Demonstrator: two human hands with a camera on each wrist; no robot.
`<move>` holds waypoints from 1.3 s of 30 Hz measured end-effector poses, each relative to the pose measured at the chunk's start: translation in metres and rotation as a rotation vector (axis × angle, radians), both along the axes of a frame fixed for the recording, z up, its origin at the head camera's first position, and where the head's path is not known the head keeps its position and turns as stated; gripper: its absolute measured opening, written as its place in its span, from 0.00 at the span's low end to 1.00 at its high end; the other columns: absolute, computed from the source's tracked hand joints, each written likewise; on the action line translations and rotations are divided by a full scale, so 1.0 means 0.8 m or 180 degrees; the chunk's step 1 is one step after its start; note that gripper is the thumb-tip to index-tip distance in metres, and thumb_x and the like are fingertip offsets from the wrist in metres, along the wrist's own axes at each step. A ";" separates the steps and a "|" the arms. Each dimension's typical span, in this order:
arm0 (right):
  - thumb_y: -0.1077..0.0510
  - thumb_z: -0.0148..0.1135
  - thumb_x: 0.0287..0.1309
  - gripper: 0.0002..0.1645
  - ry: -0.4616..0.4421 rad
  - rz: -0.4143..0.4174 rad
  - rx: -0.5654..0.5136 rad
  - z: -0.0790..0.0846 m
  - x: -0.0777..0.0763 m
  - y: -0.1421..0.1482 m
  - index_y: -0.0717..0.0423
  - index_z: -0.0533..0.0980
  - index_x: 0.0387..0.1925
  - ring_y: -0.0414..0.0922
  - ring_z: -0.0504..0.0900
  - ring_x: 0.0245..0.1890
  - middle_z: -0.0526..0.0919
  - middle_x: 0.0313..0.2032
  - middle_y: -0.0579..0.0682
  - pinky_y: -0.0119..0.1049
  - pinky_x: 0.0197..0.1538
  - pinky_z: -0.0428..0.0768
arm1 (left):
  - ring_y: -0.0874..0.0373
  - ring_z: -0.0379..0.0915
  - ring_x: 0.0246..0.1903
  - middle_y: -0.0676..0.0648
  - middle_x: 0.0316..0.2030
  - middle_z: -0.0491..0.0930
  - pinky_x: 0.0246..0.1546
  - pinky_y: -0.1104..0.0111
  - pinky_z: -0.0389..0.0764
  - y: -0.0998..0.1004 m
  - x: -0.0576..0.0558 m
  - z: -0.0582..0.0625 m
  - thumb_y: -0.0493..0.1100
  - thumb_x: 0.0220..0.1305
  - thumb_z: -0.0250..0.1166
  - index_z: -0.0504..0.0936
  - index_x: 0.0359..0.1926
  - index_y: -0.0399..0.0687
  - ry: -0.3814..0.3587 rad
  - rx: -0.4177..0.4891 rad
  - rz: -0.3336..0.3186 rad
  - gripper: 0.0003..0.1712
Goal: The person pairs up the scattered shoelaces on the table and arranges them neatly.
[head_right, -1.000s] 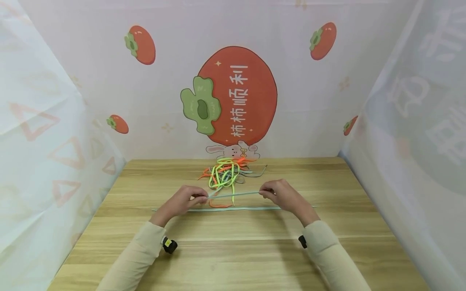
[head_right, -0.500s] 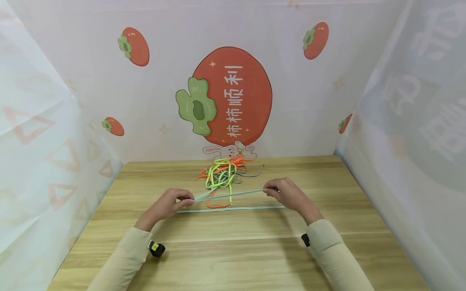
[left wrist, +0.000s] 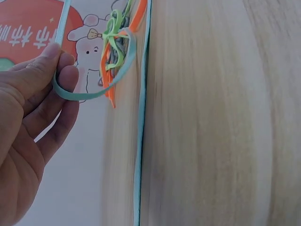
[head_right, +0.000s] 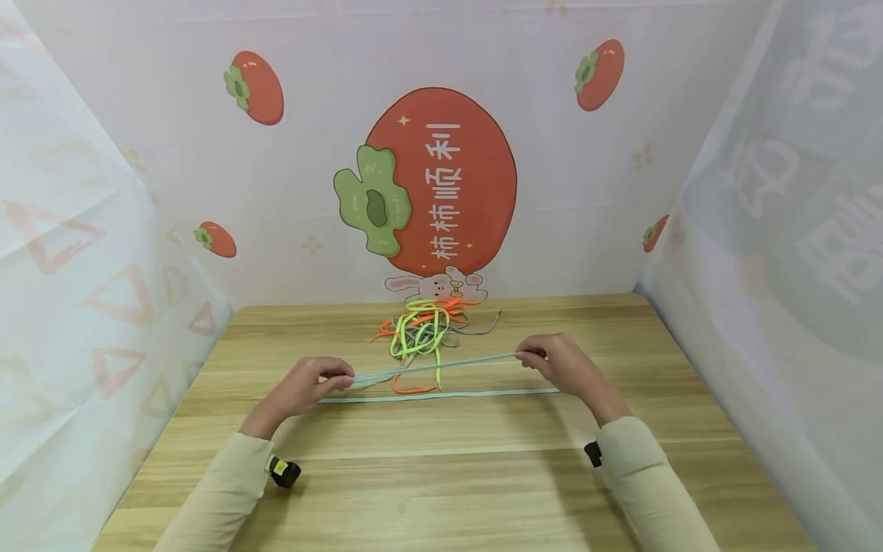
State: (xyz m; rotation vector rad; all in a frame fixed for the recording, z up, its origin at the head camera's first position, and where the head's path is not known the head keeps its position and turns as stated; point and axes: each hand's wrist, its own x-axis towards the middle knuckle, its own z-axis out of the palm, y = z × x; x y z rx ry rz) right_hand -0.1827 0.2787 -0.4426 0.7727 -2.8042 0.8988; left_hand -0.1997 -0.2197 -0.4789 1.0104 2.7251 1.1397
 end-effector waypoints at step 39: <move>0.62 0.66 0.72 0.07 0.0173 -0.0330 -0.0158 -0.023 0.016 0.066 0.50 0.86 0.37 0.46 0.85 0.30 0.88 0.30 0.44 0.31 0.32 0.80 | 0.62 0.86 0.36 0.43 0.36 0.89 0.42 0.69 0.86 -0.057 0.008 -0.003 0.39 0.73 0.68 0.89 0.40 0.43 -0.0033 -0.0014 0.0376 0.05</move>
